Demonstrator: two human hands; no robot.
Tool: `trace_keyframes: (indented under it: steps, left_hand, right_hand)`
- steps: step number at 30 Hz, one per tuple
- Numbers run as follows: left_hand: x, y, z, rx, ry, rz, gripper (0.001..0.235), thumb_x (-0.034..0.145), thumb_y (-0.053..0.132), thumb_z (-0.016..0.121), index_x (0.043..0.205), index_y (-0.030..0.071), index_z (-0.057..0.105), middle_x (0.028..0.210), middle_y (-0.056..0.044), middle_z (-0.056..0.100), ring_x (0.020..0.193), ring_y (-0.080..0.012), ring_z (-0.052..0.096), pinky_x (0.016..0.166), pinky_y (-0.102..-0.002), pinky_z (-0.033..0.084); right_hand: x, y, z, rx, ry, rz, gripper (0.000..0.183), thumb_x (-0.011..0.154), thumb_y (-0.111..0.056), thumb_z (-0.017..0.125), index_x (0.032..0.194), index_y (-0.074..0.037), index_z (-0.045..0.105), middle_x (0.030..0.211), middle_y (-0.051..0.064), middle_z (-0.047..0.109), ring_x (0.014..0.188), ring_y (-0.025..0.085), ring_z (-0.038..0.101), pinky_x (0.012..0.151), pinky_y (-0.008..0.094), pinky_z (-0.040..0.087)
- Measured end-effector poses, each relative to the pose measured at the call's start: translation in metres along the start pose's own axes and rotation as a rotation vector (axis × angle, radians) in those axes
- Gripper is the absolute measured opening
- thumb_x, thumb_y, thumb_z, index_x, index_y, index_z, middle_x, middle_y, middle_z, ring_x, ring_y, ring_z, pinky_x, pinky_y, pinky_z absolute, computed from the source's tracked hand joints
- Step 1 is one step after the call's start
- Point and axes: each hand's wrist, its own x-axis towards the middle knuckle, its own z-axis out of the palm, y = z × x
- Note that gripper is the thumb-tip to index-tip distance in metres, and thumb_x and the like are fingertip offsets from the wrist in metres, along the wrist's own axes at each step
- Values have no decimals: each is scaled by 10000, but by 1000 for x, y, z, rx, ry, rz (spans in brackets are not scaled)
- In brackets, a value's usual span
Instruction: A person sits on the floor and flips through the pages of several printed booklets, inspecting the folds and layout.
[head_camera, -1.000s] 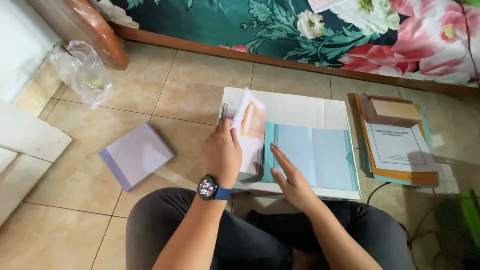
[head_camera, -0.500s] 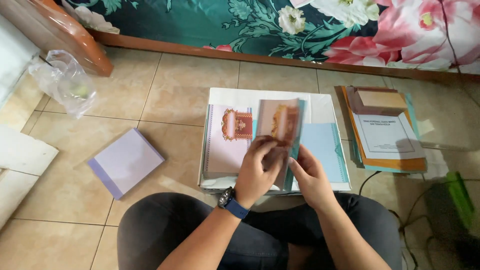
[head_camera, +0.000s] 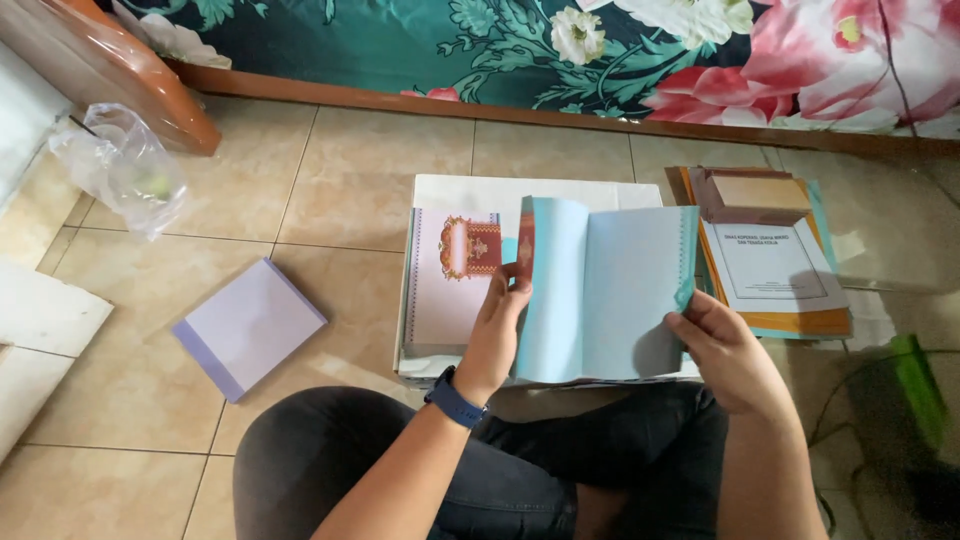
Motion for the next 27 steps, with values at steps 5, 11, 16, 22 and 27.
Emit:
trace_keyframes:
  steps: [5, 11, 16, 22, 27]
  left_hand:
    - [-14, 31, 30, 400, -78, 38, 655, 919, 350, 605, 1369, -43, 338, 1077, -214, 673, 805, -210, 647, 756, -320, 537]
    - [0, 7, 11, 688, 64, 255, 202, 964, 202, 612, 935, 2, 625, 733, -106, 680, 586, -213, 576, 579, -343, 495]
    - [5, -4, 17, 654, 171, 181, 516, 887, 140, 728, 1324, -24, 509, 817, -100, 723, 576, -147, 586, 549, -274, 496]
    - [1, -9, 26, 1260, 136, 584, 695, 890, 2, 665, 1508, 12, 347, 1360, -229, 506, 1178, -378, 575, 913, -464, 516]
    - [-6, -52, 32, 1462, -222, 613, 365, 915, 65, 641, 1279, 43, 630, 1423, -246, 494, 1420, -455, 431, 1141, -570, 386]
  right_hand:
    - [9, -18, -13, 292, 58, 334, 542, 988, 3, 386, 1522, 87, 422, 1415, 247, 549, 1224, 297, 524, 1019, 414, 398]
    - [20, 49, -98, 77, 181, 188, 218, 1053, -27, 548, 1234, 76, 612, 1047, 151, 634, 896, 196, 595, 833, 318, 486]
    - [23, 55, -113, 27, 235, 323, 293, 1033, -14, 554, 1308, 69, 609, 1116, 194, 658, 958, 234, 611, 877, 344, 480]
    - [41, 83, -78, -158, 237, 350, 427, 1014, -47, 592, 1422, 62, 536, 1147, 261, 639, 1047, 338, 620, 924, 477, 484]
    - [55, 132, -69, -439, 124, 246, 473, 1004, -88, 662, 1431, 78, 545, 1039, 284, 680, 955, 321, 631, 862, 476, 509]
